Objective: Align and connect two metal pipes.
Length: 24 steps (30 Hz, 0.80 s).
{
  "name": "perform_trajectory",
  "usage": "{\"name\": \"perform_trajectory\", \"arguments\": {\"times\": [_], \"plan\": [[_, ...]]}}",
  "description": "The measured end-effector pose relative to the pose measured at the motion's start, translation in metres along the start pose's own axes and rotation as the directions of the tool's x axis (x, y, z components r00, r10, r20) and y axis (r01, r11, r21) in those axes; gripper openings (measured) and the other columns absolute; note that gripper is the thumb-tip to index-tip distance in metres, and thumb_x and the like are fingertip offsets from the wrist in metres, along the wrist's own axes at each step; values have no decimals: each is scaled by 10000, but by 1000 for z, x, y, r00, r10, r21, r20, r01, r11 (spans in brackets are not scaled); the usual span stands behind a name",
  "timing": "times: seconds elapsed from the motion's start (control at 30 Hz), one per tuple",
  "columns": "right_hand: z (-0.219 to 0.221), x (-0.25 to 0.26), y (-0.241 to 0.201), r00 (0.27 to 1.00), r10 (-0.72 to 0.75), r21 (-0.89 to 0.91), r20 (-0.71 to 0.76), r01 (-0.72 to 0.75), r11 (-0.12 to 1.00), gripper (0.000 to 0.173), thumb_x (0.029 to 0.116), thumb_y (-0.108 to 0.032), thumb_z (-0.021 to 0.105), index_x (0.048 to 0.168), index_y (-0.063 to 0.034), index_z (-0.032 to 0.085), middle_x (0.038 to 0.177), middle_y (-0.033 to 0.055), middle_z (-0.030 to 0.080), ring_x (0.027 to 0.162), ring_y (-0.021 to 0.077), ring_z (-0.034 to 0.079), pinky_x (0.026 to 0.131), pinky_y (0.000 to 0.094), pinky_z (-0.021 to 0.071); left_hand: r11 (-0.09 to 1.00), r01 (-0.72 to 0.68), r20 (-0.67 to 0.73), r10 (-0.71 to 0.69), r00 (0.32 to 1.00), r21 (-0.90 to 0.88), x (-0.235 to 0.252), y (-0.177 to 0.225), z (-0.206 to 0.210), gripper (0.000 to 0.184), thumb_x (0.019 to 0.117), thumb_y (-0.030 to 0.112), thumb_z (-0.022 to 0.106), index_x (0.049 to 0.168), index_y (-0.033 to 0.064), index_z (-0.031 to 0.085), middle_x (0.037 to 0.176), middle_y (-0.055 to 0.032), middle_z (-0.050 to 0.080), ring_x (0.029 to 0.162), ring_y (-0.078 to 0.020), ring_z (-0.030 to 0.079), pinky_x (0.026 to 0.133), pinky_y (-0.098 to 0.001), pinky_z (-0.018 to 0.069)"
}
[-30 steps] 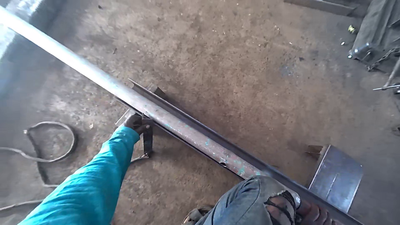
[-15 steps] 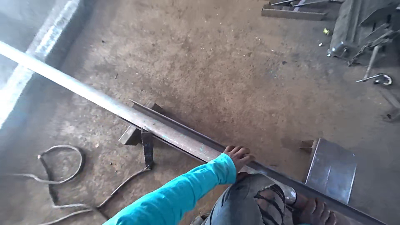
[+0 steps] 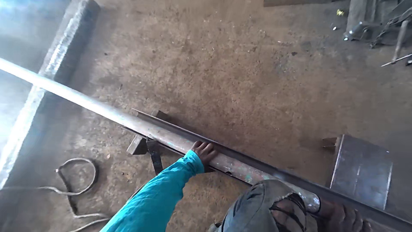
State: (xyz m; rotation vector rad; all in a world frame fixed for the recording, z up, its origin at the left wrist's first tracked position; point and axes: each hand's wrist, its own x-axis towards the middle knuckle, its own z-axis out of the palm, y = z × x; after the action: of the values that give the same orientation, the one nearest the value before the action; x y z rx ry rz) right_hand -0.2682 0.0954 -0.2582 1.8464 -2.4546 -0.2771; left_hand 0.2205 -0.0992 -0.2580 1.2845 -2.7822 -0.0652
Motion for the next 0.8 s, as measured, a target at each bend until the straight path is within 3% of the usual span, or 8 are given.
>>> {"name": "perform_trajectory", "arguments": {"times": [0.13, 0.23, 0.3, 0.4, 0.53, 0.7, 0.8], "plan": [[28, -6, 20, 992, -69, 11, -102, 71, 997, 805, 692, -282, 829, 1388, 24, 567, 1431, 343, 514, 1344, 568, 463, 1096, 738, 305, 998, -58, -65, 56, 996, -17, -3, -3, 5, 704, 538, 580, 845, 1120, 200, 734, 992, -98, 708, 942, -324, 692, 757, -547, 558], [-3, 1, 1, 1000, -12, 99, -26, 15, 995, 819, 644, -113, 862, 1369, 85, 537, 1426, 390, 488, 1354, 609, 423, 1119, 760, 249, 999, -47, -64, 46, 997, -7, -2, -4, 2, 752, 501, 636, 856, 1110, 212, 736, 975, -79, 707, 923, -303, 685, 756, -525, 547], [-10, 1, -2, 1000, 12, 101, 2, -12, 995, 832, 625, -90, 882, 1370, 73, 549, 1425, 381, 497, 1357, 597, 429, 1125, 756, 250, 999, -46, -61, 46, 997, -2, -2, -3, 3, 763, 487, 623, 872, 1114, 212, 736, 995, -83, 708, 935, -309, 682, 764, -534, 546], [-9, 3, -1, 1000, 4, 87, 2, -4, 996, 842, 613, -114, 892, 1371, 48, 563, 1421, 363, 513, 1351, 580, 449, 1120, 750, 267, 1000, -15, 10, 15, 1000, 13, 0, 0, -6, 776, 503, 649, 880, 1130, 213, 739, 1020, -92, 710, 952, -316, 685, 774, -540, 548], [-4, 1, 4, 1000, 2, 99, -16, 0, 995, 860, 584, -154, 909, 1355, 35, 580, 1411, 349, 530, 1341, 576, 463, 1121, 741, 273, 997, 83, 137, -83, 987, 5, 4, 10, -18, 713, 544, 486, 936, 1178, 229, 734, 1072, -97, 716, 1038, -330, 675, 881, -565, 532], [2, 0, 7, 1000, 16, 69, -15, -15, 998, 833, 611, -201, 907, 1348, 7, 580, 1413, 326, 536, 1345, 559, 466, 1125, 726, 281, 993, 118, 163, -119, 979, 15, 3, 12, -21, 751, 561, 581, 904, 1216, 255, 732, 1127, -102, 718, 1069, -325, 673, 932, -561, 523], [33, -4, 20, 996, 9, -2, -86, -10, 1000, 804, 645, -236, 864, 1363, 2, 591, 1418, 296, 549, 1339, 514, 497, 1134, 705, 300, 992, 122, 240, -119, 963, 3, 4, 10, -21, 770, 585, 540, 917, 1273, 265, 712, 1181, -120, 702, 1120, -341, 656, 964, -586, 509]]}}
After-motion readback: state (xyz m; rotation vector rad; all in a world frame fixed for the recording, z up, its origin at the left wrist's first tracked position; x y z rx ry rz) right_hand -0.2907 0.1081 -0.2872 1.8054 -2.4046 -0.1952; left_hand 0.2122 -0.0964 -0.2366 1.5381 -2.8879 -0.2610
